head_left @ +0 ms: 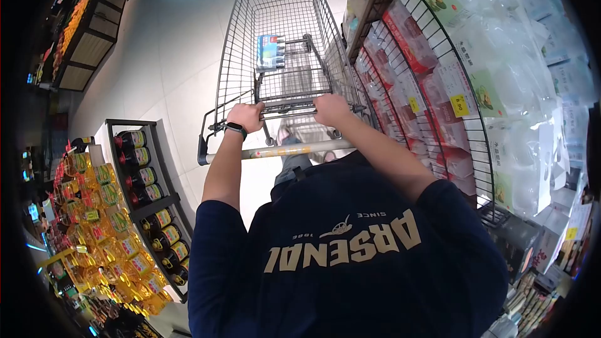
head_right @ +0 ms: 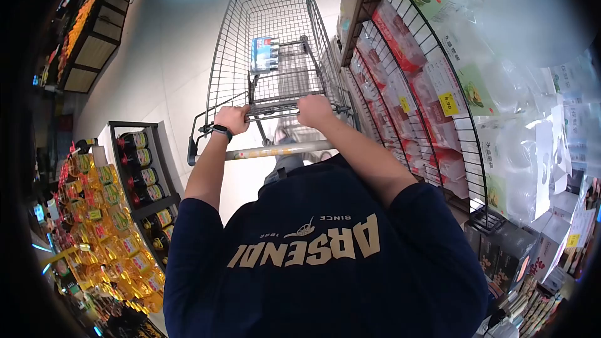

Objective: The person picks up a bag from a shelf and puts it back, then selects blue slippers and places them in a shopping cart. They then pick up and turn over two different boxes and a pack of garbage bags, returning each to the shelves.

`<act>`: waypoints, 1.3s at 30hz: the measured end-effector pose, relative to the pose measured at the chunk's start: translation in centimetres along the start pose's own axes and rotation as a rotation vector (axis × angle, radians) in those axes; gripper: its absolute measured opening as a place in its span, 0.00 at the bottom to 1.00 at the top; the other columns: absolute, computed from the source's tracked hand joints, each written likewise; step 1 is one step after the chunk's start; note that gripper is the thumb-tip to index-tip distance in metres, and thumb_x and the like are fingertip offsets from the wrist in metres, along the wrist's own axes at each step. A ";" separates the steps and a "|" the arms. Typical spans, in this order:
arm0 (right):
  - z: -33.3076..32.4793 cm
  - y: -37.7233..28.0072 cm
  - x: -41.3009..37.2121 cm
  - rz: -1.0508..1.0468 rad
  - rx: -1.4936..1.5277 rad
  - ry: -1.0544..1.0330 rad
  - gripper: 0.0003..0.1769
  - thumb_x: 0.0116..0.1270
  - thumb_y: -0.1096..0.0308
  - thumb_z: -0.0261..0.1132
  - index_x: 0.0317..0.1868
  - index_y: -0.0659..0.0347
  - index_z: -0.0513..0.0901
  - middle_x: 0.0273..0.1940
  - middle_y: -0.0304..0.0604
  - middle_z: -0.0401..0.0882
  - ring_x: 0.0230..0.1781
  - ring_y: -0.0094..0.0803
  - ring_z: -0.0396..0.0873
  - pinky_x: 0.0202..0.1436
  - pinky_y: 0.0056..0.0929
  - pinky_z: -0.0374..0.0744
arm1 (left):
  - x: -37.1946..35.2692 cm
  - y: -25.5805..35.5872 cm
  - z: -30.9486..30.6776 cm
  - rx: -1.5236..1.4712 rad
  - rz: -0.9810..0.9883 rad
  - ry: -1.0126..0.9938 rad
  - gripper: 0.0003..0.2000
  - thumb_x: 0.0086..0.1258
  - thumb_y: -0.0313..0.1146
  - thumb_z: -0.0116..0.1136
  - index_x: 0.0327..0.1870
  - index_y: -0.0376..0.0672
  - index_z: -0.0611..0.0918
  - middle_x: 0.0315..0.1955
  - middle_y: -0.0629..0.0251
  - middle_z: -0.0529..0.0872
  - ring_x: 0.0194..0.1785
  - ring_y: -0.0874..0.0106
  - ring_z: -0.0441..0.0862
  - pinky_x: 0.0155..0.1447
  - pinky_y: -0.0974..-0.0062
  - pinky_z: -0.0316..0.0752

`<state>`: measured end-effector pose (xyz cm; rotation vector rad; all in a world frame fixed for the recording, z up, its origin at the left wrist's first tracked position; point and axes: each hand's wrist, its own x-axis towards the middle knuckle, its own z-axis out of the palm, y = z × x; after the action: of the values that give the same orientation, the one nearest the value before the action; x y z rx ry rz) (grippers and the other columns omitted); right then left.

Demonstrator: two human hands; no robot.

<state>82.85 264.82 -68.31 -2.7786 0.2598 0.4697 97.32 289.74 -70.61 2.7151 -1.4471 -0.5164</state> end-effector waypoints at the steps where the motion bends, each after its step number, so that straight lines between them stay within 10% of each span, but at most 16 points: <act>1: -0.3 0.1 0.8 -0.008 -0.011 0.006 0.12 0.52 0.65 0.64 0.33 0.60 0.88 0.35 0.53 0.86 0.39 0.49 0.86 0.47 0.46 0.84 | 0.8 -0.6 -0.2 -0.002 0.010 0.011 0.13 0.59 0.39 0.58 0.44 0.48 0.82 0.27 0.57 0.88 0.34 0.56 0.86 0.41 0.58 0.80; 39: -7.4 3.1 22.8 0.242 -0.006 0.009 0.17 0.51 0.58 0.66 0.40 0.53 0.89 0.38 0.51 0.87 0.43 0.48 0.85 0.51 0.44 0.82 | 25.5 -16.1 -6.5 -0.075 0.299 0.092 0.09 0.57 0.36 0.58 0.38 0.48 0.82 0.26 0.55 0.87 0.32 0.55 0.86 0.39 0.57 0.79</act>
<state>105.48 256.65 -70.33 -2.7678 0.6021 0.5145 125.34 277.32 -74.37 2.3713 -1.7281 -0.4141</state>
